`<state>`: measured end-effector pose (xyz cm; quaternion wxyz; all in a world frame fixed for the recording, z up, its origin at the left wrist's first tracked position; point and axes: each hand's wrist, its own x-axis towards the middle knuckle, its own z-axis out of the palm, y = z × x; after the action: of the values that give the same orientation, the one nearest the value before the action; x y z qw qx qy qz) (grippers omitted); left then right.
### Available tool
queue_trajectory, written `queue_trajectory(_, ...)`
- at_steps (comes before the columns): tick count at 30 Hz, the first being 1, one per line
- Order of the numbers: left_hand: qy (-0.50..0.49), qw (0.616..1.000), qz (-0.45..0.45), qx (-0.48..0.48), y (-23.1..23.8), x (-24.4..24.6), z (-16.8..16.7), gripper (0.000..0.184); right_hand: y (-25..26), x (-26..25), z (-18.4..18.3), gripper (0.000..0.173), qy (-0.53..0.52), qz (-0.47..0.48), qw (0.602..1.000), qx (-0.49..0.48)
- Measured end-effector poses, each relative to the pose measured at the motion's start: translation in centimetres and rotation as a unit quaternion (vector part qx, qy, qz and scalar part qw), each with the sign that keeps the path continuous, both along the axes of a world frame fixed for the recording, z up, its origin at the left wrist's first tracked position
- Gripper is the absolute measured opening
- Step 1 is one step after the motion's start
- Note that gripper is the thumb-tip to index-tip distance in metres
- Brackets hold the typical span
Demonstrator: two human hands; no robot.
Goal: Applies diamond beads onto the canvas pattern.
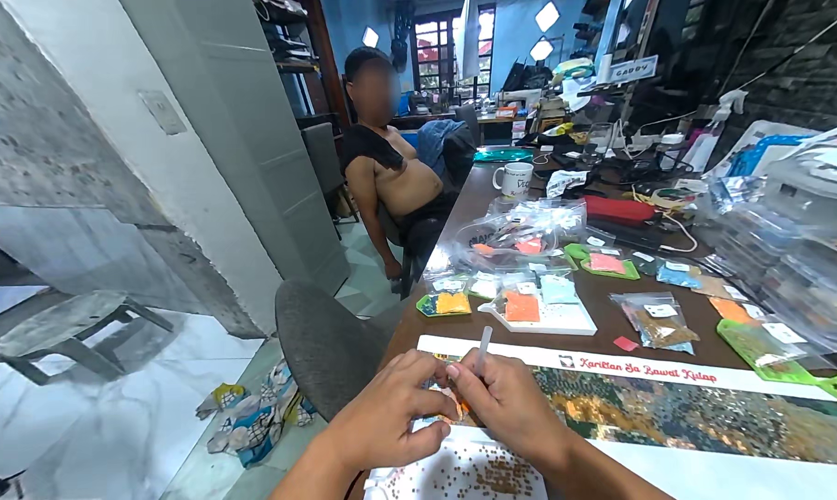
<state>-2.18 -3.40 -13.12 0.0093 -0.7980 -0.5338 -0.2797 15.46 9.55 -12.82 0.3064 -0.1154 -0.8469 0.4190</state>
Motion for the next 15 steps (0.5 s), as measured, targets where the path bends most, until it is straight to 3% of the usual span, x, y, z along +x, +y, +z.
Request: queue_trajectory(15, -0.006, 1.000, 0.001, -0.005, -0.08, 0.02, 0.09, 0.033, -0.01, -0.03, 0.03, 0.043, -0.021, -0.003, 1.000, 0.011)
